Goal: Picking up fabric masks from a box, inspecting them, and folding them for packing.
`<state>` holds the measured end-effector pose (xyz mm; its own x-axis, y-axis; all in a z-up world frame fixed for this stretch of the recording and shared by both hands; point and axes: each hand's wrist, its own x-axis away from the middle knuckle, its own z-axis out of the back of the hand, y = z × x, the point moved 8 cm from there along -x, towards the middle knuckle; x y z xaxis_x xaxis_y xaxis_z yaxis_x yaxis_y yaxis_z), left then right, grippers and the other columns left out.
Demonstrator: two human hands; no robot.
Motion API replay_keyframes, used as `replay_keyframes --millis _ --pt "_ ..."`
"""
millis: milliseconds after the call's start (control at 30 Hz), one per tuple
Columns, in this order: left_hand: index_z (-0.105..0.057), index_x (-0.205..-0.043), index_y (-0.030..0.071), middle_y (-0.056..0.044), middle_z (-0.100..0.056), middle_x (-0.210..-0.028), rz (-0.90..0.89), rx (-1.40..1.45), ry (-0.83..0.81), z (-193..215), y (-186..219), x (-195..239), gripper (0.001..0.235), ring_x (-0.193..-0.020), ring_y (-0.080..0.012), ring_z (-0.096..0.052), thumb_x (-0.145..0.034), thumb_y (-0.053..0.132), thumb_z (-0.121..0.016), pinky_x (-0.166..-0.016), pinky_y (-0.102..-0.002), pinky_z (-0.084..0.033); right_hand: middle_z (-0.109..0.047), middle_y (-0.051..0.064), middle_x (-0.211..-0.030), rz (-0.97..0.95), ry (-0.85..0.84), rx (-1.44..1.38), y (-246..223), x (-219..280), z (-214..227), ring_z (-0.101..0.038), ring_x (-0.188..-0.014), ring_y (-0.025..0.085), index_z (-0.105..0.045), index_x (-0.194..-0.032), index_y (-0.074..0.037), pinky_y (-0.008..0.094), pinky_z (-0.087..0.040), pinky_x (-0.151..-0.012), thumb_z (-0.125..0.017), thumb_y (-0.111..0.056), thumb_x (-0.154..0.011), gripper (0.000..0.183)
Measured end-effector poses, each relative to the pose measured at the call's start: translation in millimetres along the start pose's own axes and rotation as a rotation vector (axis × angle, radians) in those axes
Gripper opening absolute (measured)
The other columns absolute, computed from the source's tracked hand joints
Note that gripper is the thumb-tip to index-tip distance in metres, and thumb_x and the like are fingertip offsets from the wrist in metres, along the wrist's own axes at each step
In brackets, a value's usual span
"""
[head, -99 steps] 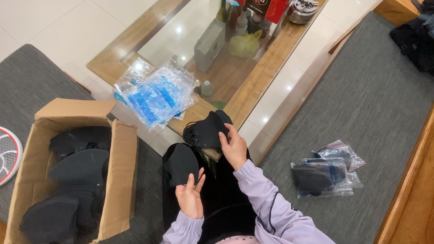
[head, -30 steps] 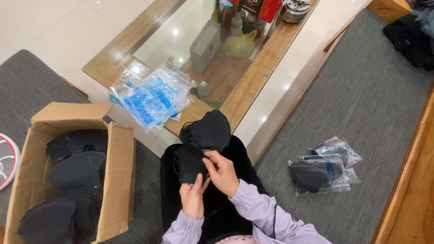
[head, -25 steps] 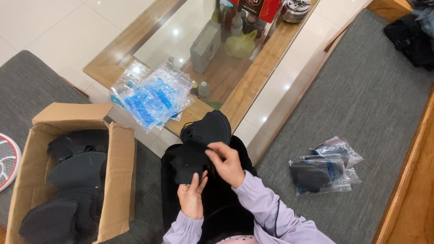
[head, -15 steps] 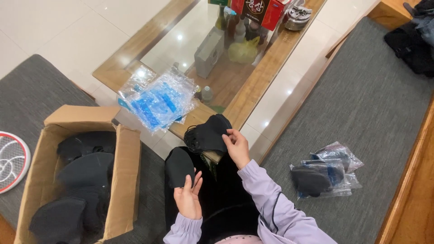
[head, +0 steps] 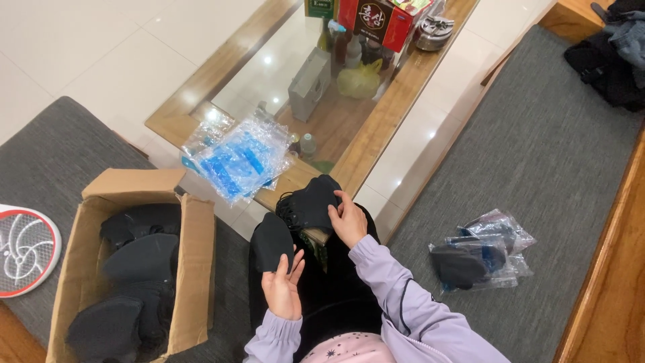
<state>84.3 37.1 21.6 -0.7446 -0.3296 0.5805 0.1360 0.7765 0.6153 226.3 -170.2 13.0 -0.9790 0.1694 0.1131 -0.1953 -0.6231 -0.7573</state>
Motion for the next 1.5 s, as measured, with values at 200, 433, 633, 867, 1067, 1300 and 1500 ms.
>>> replay_keyframes --millis 200,433,633,867,1067,1300,1500 --pt "-0.037 -0.096 -0.003 -0.031 -0.066 -0.126 0.023 -0.030 -0.009 -5.6 -0.3 3.9 0.024 -0.111 -0.0380 -0.069 -0.097 0.007 -0.058 -0.085 -0.036 -0.058 -0.052 0.004 -0.100 0.111 0.059 0.037 -10.7 3.3 5.7 -0.059 -0.078 0.020 -0.055 -0.139 -0.020 0.033 -0.051 -0.070 -0.067 -0.026 -0.089 0.052" --pt "-0.055 -0.107 -0.011 -0.028 -0.067 -0.123 0.039 -0.033 -0.072 -20.3 2.7 11.5 0.022 -0.109 -0.0359 -0.069 -0.096 0.007 -0.060 -0.086 -0.035 -0.056 -0.054 0.005 -0.108 0.194 0.058 0.142 -16.5 10.0 6.4 -0.062 -0.080 0.024 -0.064 -0.134 -0.023 0.035 -0.053 -0.073 -0.064 -0.026 -0.092 0.042" --pt "-0.060 -0.127 -0.007 -0.023 -0.069 -0.120 0.078 -0.058 -0.137 -38.7 6.7 26.1 0.034 -0.108 -0.0320 -0.069 -0.096 0.005 -0.057 -0.085 -0.032 -0.054 -0.051 0.003 -0.103 0.175 0.014 0.123 -15.9 9.5 6.3 -0.061 -0.076 0.022 -0.064 -0.134 -0.023 0.034 -0.052 -0.070 -0.063 -0.026 -0.093 0.041" --pt "-0.061 -0.117 -0.009 -0.024 -0.069 -0.119 0.093 -0.088 -0.148 -39.3 9.3 33.5 0.025 -0.110 -0.0339 -0.070 -0.098 0.007 -0.057 -0.085 -0.033 -0.055 -0.053 0.004 -0.104 0.156 0.025 0.145 -12.2 10.4 2.8 -0.063 -0.077 0.025 -0.063 -0.133 -0.025 0.036 -0.053 -0.069 -0.063 -0.026 -0.092 0.041" --pt "-0.066 -0.119 -0.003 -0.014 -0.069 -0.115 0.053 -0.138 -0.127 -28.2 2.7 27.5 0.026 -0.105 -0.0215 -0.065 -0.096 0.007 -0.062 -0.090 -0.038 -0.056 -0.052 0.004 -0.105 0.147 0.023 0.155 -14.1 6.6 0.9 -0.063 -0.080 0.026 -0.062 -0.133 -0.026 0.037 -0.053 -0.072 -0.063 -0.025 -0.092 0.042" --pt "-0.066 -0.120 -0.005 -0.017 -0.071 -0.115 0.079 -0.188 -0.154 -40.3 5.9 37.0 0.033 -0.101 -0.0226 -0.067 -0.088 -0.002 -0.068 -0.090 -0.032 -0.050 -0.051 0.005 -0.107 0.094 -0.003 0.114 -7.8 2.9 0.3 -0.063 -0.087 0.027 -0.063 -0.132 -0.028 0.038 -0.053 -0.078 -0.066 -0.026 -0.091 0.041" --pt "-0.066 -0.118 -0.007 -0.016 -0.071 -0.111 0.098 -0.156 -0.132 -37.1 4.8 27.2 0.028 -0.093 -0.0205 -0.065 -0.094 0.008 -0.064 -0.083 -0.032 -0.053 -0.052 0.006 -0.106 0.251 0.063 0.045 -37.7 22.5 18.1 -0.061 -0.080 0.023 -0.063 -0.132 -0.019 0.035 -0.053 -0.072 -0.063 -0.022 -0.093 0.039"
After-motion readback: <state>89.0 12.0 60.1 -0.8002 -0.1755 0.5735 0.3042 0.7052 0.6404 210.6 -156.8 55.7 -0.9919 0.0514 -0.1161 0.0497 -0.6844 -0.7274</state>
